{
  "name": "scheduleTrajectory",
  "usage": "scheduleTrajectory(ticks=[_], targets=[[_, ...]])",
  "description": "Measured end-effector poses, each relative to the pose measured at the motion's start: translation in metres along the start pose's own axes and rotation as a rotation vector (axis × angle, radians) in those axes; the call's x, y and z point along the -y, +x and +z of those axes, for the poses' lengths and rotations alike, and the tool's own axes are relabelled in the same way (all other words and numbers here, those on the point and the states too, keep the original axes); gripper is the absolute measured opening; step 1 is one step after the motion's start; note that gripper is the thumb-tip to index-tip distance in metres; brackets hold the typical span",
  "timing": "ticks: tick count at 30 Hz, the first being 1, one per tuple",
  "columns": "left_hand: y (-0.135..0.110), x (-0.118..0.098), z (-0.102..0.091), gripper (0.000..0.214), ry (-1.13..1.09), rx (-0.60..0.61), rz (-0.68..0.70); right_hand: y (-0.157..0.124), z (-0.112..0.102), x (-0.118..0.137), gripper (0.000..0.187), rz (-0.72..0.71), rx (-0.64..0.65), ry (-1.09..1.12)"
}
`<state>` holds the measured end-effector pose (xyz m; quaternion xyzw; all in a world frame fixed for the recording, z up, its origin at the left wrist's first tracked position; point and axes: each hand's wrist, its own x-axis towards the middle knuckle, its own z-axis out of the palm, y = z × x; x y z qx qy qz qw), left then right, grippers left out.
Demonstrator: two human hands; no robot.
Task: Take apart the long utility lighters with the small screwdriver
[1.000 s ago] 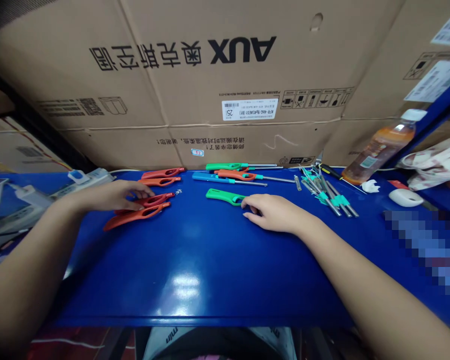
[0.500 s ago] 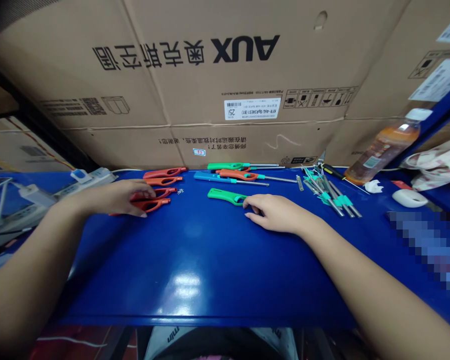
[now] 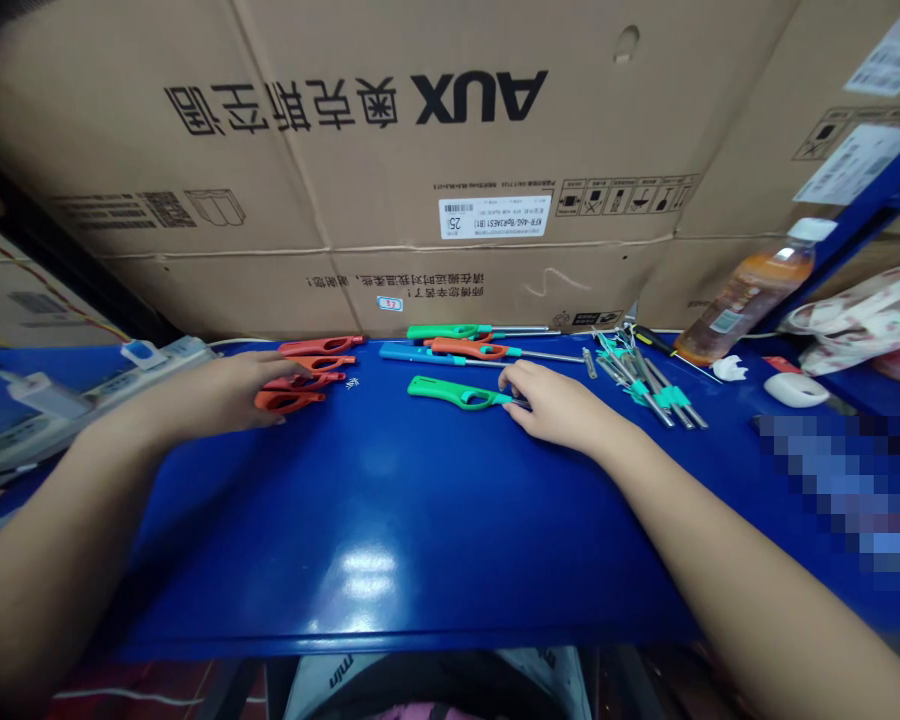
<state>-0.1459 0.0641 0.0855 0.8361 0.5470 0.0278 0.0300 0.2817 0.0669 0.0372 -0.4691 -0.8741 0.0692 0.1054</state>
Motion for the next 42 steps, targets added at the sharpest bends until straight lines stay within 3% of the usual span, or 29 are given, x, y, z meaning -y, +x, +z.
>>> scheduleTrajectory(ticks=[2,5,8,12,15,19,24,31,34,37,42], targets=[[0.004,-0.026,0.007,0.037,0.077,-0.037,0.148,0.001,0.001,-0.004,0.013,0.018,0.03,0.001],[0.009,-0.07,0.031,0.035,-0.002,-0.13,0.341,0.001,-0.001,-0.003,0.008,0.003,0.075,0.03],[0.014,-0.106,0.06,0.049,-0.092,-0.225,0.39,-0.001,-0.003,0.005,0.008,-0.057,0.115,0.115],[0.025,-0.129,0.083,0.047,-0.202,-0.195,0.431,-0.003,0.0,0.024,0.014,-0.15,0.147,0.199],[0.032,-0.131,0.084,0.042,-0.156,-0.166,0.471,0.0,0.007,0.035,0.026,-0.199,0.147,0.106],[0.034,-0.124,0.072,0.043,-0.072,-0.077,0.556,0.004,0.012,0.039,0.032,-0.258,0.172,-0.001],[0.025,-0.119,0.047,0.042,-0.225,0.12,0.519,0.002,0.003,0.044,0.039,-0.283,0.213,0.046],[0.009,-0.122,0.022,0.04,-0.371,0.22,0.516,-0.01,-0.016,0.061,0.037,-0.298,0.249,0.09],[0.007,-0.108,0.014,0.042,-0.458,0.329,0.477,-0.013,-0.022,0.055,0.036,-0.289,0.26,0.098],[0.007,-0.086,0.01,0.045,-0.521,0.429,0.347,-0.014,-0.029,0.042,0.035,-0.214,0.219,0.079],[0.011,-0.076,0.02,0.042,-0.46,0.312,0.346,-0.013,-0.034,0.032,0.036,-0.127,0.28,0.035]])
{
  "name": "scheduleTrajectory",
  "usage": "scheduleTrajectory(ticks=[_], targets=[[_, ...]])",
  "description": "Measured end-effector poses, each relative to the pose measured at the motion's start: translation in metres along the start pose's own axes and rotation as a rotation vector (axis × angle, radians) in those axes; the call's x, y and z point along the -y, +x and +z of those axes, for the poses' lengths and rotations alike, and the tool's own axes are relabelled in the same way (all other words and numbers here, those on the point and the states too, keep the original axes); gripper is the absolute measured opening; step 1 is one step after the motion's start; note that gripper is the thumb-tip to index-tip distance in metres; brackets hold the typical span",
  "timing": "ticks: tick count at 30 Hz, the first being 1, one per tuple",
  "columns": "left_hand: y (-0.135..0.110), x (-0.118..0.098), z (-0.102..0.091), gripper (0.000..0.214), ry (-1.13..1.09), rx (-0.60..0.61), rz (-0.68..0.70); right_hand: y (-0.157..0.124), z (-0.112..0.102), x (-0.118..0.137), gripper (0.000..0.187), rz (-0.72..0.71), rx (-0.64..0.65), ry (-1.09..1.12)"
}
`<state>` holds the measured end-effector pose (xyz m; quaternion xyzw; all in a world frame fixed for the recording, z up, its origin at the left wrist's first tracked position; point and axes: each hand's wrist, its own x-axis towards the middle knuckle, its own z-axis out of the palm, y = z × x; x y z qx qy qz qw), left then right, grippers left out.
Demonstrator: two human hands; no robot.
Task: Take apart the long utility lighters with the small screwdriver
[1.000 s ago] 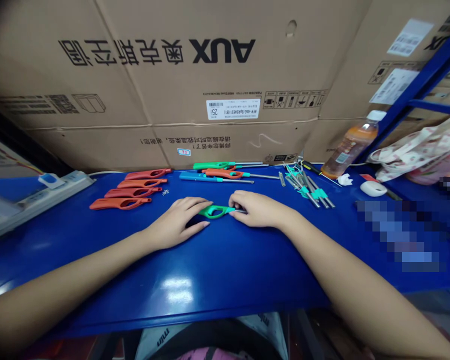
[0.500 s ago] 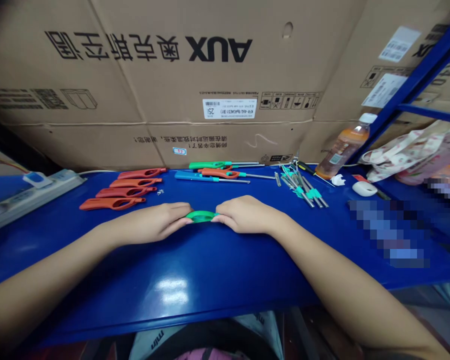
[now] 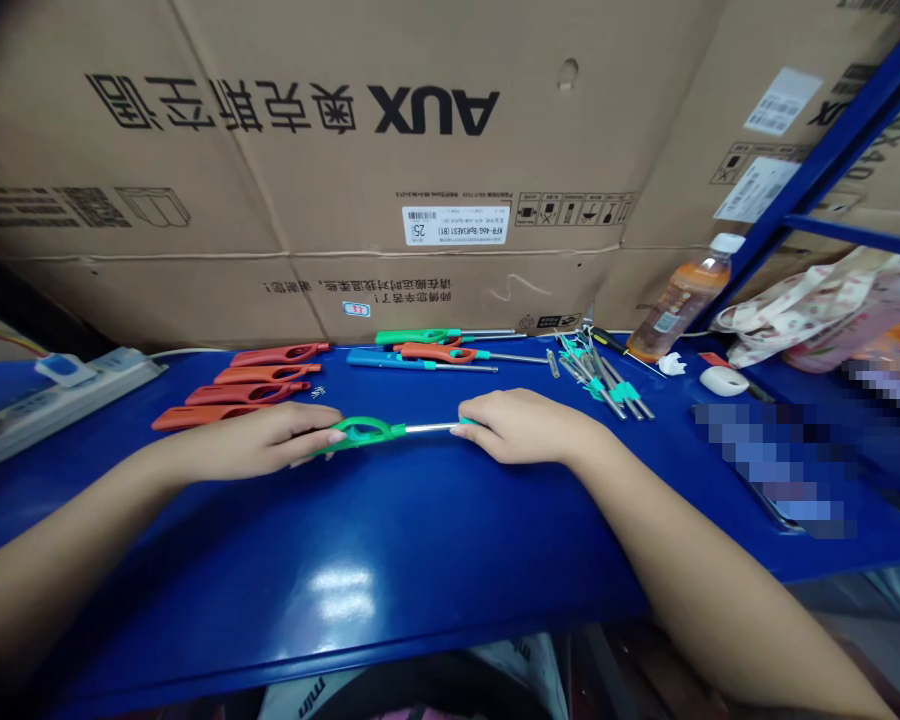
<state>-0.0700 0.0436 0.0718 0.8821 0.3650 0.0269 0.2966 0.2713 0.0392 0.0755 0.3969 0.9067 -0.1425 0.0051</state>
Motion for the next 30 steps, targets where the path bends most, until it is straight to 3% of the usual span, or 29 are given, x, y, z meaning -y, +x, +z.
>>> scheduleTrajectory(ticks=[5,10,16,22,27,30], targets=[[0.008,-0.001,0.016,0.036,0.07,-0.067,0.12,0.001,0.004,-0.002,0.035,0.045,0.144,0.105],[0.008,-0.001,0.02,0.035,0.099,-0.116,0.182,0.001,0.004,-0.004,0.033,0.05,0.127,0.1],[0.018,-0.002,0.035,0.038,0.19,-0.215,0.136,0.007,0.011,-0.004,0.038,0.026,-0.008,-0.042],[0.031,-0.001,0.052,0.039,0.268,-0.317,0.186,0.024,0.03,-0.024,0.051,0.102,-0.353,-0.065],[0.027,-0.001,0.052,0.036,0.235,-0.353,0.218,0.03,0.045,-0.04,0.068,0.184,-0.198,-0.03],[0.026,0.0,0.05,0.035,0.172,-0.41,0.2,0.031,0.046,-0.043,0.066,0.187,-0.296,0.002]])
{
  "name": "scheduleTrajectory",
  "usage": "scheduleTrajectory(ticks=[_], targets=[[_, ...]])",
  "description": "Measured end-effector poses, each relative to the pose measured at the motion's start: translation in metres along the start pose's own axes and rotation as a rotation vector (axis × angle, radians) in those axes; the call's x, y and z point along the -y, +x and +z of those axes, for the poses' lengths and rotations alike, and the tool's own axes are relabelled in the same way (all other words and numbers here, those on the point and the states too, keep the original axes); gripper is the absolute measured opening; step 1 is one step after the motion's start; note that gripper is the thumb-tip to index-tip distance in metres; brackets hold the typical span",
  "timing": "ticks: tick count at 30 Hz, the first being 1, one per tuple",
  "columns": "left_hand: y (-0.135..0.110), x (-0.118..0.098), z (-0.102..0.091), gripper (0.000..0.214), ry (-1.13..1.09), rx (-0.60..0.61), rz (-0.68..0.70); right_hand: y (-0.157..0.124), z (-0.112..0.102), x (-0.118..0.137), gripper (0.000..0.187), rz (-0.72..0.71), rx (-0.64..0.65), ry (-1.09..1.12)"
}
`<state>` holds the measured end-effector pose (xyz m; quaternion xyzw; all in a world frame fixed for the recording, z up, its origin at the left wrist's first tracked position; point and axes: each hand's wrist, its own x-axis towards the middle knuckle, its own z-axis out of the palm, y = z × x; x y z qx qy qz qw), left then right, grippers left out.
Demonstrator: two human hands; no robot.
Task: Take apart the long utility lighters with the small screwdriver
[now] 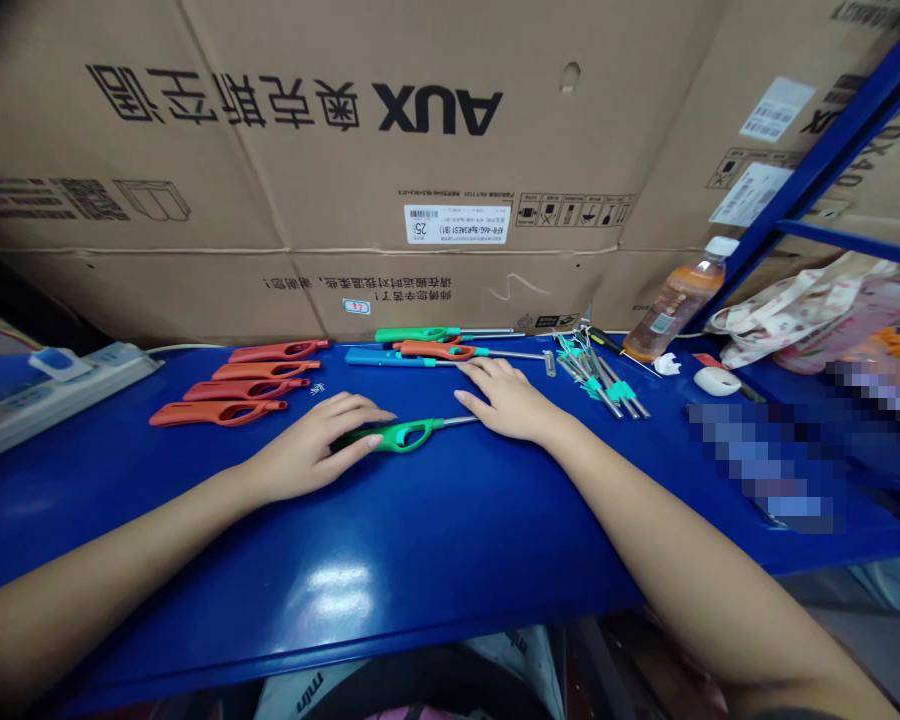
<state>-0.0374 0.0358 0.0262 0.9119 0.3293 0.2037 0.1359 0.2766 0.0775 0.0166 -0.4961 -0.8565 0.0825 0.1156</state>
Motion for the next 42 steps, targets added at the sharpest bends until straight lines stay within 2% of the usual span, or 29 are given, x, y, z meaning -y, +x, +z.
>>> scheduleTrajectory(ticks=[2,6,11,16,19,22,26,32,34,39,42], targets=[[0.001,0.001,0.0,0.034,-0.027,-0.046,-0.025,0.001,0.0,-0.002,0.062,0.029,-0.067,0.029],[0.002,0.004,0.002,0.032,-0.045,-0.136,-0.063,0.006,0.002,-0.009,0.043,0.087,-0.102,0.058],[0.002,0.008,0.005,0.031,-0.038,-0.21,-0.119,0.007,-0.001,-0.009,0.015,0.1,-0.052,0.073],[0.001,0.012,0.007,0.029,0.01,-0.211,-0.129,0.001,-0.014,-0.004,0.02,0.069,0.003,0.052],[0.001,0.014,0.009,0.033,0.1,-0.285,-0.127,-0.002,-0.025,-0.004,0.024,0.065,0.002,0.049],[0.001,0.014,0.007,0.046,0.223,-0.347,-0.135,-0.004,-0.033,-0.003,0.026,0.054,-0.003,0.059],[0.003,0.012,0.002,0.055,0.367,-0.281,-0.106,-0.006,-0.035,0.003,0.027,0.001,0.011,0.099],[0.003,0.002,-0.004,0.037,0.457,-0.045,-0.095,-0.008,-0.028,0.018,0.028,-0.131,0.02,0.071],[0.004,-0.005,-0.003,0.04,0.51,-0.024,-0.083,-0.009,-0.025,0.026,0.031,-0.171,0.007,0.026],[0.005,-0.021,0.001,0.042,0.603,-0.027,0.086,-0.013,-0.016,0.06,0.036,-0.322,-0.052,-0.072],[0.005,-0.029,0.002,0.043,0.6,0.044,0.085,-0.015,-0.012,0.077,0.036,-0.385,-0.023,-0.154]])
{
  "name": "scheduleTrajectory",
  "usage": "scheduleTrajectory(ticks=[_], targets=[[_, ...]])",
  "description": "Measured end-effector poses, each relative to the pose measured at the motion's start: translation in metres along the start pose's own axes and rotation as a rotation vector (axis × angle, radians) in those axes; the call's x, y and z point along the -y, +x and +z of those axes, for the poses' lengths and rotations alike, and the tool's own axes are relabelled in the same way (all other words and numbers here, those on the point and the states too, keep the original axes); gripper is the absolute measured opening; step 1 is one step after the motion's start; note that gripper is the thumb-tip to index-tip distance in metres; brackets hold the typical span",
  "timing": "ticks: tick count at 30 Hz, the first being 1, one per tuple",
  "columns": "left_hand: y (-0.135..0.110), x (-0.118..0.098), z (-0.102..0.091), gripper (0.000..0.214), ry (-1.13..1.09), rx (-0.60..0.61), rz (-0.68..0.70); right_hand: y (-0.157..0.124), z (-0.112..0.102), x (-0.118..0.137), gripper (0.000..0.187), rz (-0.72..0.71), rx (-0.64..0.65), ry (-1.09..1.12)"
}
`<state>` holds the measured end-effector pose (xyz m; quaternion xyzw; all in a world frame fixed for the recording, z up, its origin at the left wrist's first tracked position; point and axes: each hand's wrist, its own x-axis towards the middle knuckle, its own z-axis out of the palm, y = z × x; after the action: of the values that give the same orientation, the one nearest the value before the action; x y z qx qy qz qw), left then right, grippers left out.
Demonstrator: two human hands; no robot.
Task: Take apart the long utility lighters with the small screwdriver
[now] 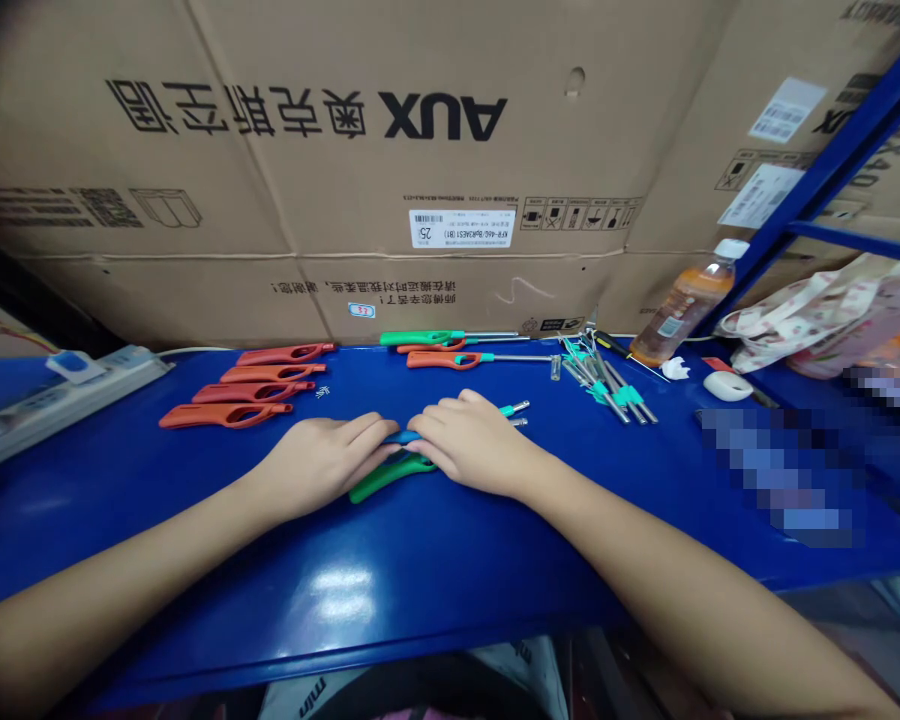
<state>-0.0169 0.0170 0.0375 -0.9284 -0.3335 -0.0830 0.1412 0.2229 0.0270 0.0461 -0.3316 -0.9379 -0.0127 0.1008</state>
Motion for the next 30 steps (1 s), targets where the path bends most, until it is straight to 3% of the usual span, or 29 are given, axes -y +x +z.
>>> scheduleTrajectory(ticks=[5,10,22,30], targets=[[0.003,-0.003,-0.018,0.037,-0.135,0.137,-0.1,-0.001,-0.008,0.005,0.034,0.025,0.092,-0.057],[0.005,-0.002,-0.035,0.033,-0.366,0.21,-0.174,-0.003,-0.016,0.005,0.035,0.015,0.086,-0.069],[0.002,0.005,-0.035,0.05,-0.607,0.339,-0.194,-0.003,-0.017,0.007,0.033,-0.003,0.161,-0.026],[-0.001,-0.002,-0.037,0.052,-0.659,0.427,-0.223,-0.008,-0.008,0.004,0.041,-0.118,0.102,-0.064]])
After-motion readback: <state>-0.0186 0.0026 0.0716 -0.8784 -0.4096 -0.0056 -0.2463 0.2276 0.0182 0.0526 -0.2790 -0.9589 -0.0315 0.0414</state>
